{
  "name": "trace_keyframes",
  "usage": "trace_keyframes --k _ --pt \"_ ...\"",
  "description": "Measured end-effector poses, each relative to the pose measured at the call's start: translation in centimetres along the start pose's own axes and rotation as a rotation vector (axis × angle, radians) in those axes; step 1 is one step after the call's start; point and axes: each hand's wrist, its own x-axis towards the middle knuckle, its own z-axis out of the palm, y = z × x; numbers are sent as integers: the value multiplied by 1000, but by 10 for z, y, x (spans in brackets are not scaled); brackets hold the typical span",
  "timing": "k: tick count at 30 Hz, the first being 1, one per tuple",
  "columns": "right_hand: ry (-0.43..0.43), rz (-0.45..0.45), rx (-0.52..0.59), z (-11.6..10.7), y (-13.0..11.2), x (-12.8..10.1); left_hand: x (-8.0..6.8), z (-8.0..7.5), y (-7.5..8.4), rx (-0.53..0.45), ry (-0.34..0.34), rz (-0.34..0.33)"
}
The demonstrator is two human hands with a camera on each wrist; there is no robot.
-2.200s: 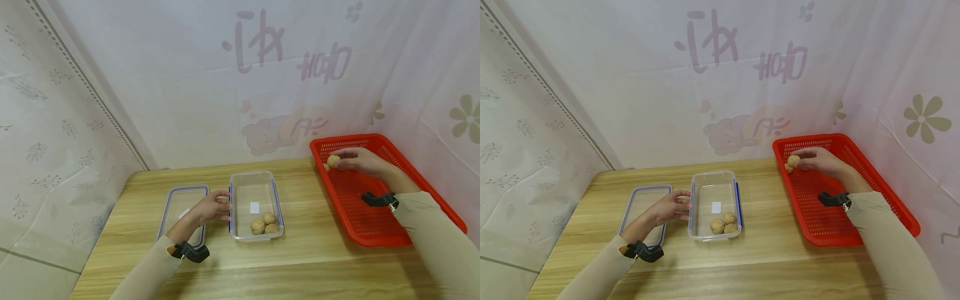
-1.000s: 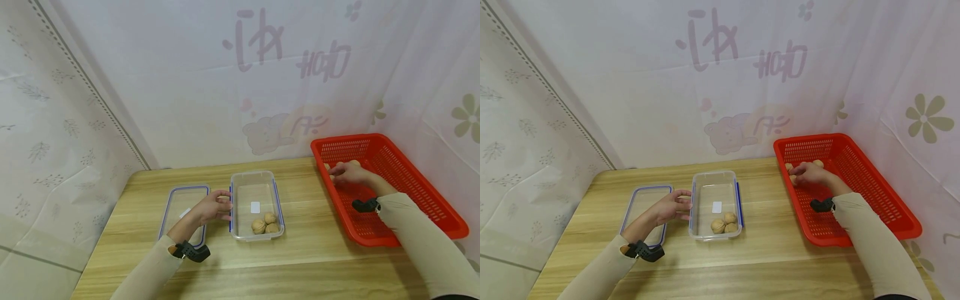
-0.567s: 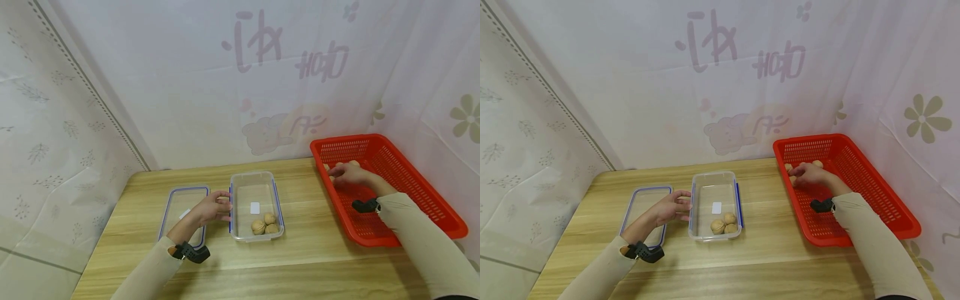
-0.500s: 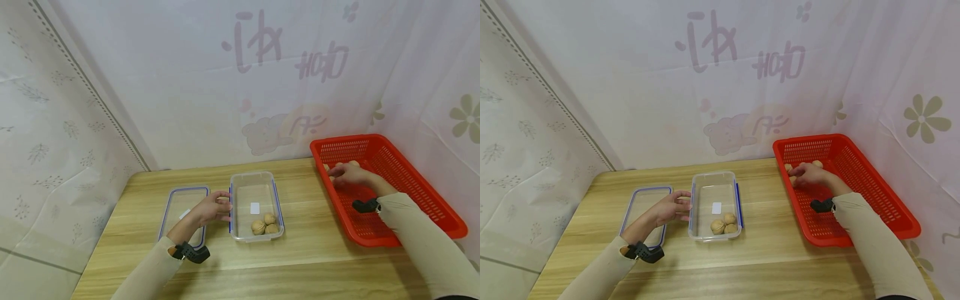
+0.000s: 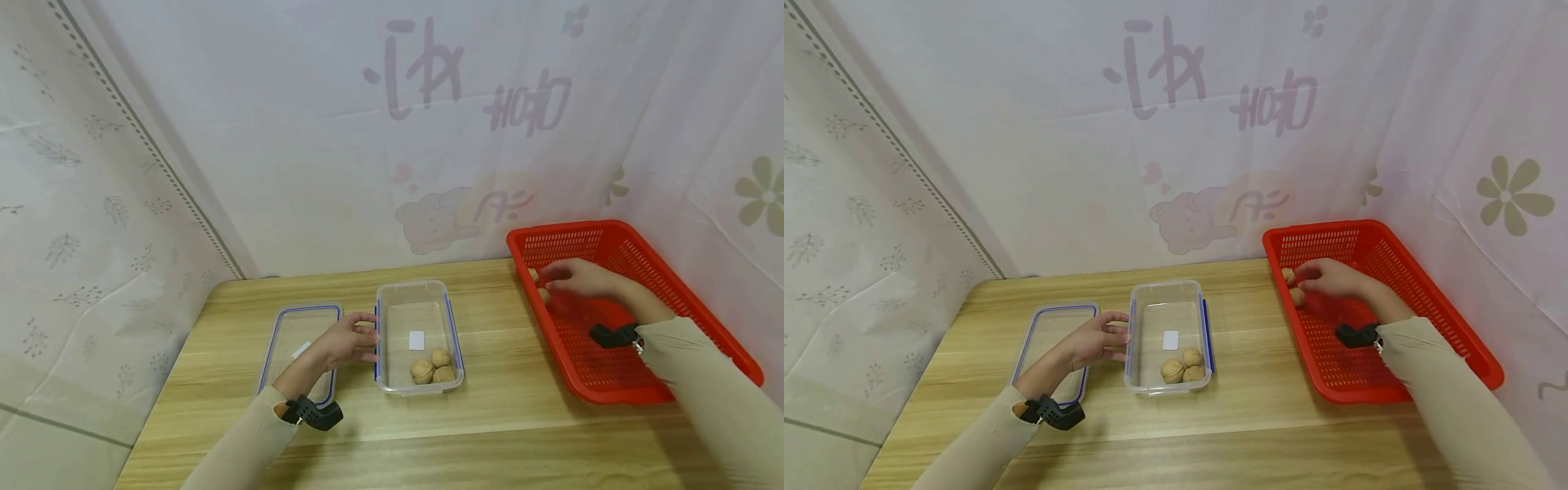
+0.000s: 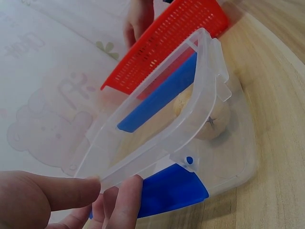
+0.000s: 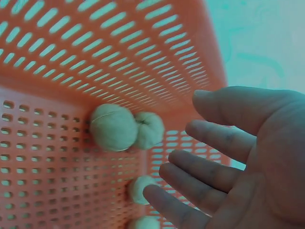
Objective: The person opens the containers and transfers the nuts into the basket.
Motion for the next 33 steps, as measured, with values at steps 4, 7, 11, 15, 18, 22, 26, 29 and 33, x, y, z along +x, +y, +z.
trace_keyframes --k 4,7,11,15,18,22,26,29,33 --pt "7 -7 -57 -2 -10 -5 -1 0 0 0 1 -6" --pt "14 -17 -106 -3 -16 -9 -1 0 -1 -2 2 -8" --pt "31 -28 -155 -3 -25 -15 0 0 -1 -8 2 -6" --pt "46 -59 -181 -4 -32 -22 0 -1 -1 -10 4 -10" --pt "53 -74 -193 -4 -38 -25 1 -1 -1 -12 7 -14" --pt "50 -73 -189 -2 -47 -27 1 -1 0 -11 3 -11" --pt "46 -93 -190 -1 -57 -29 2 0 -1 -13 3 -14" --pt "46 -101 -211 0 -64 -29 2 -1 -1 -14 8 -19" --pt "44 -110 -216 2 -73 -29 2 -1 0 -11 8 -15"
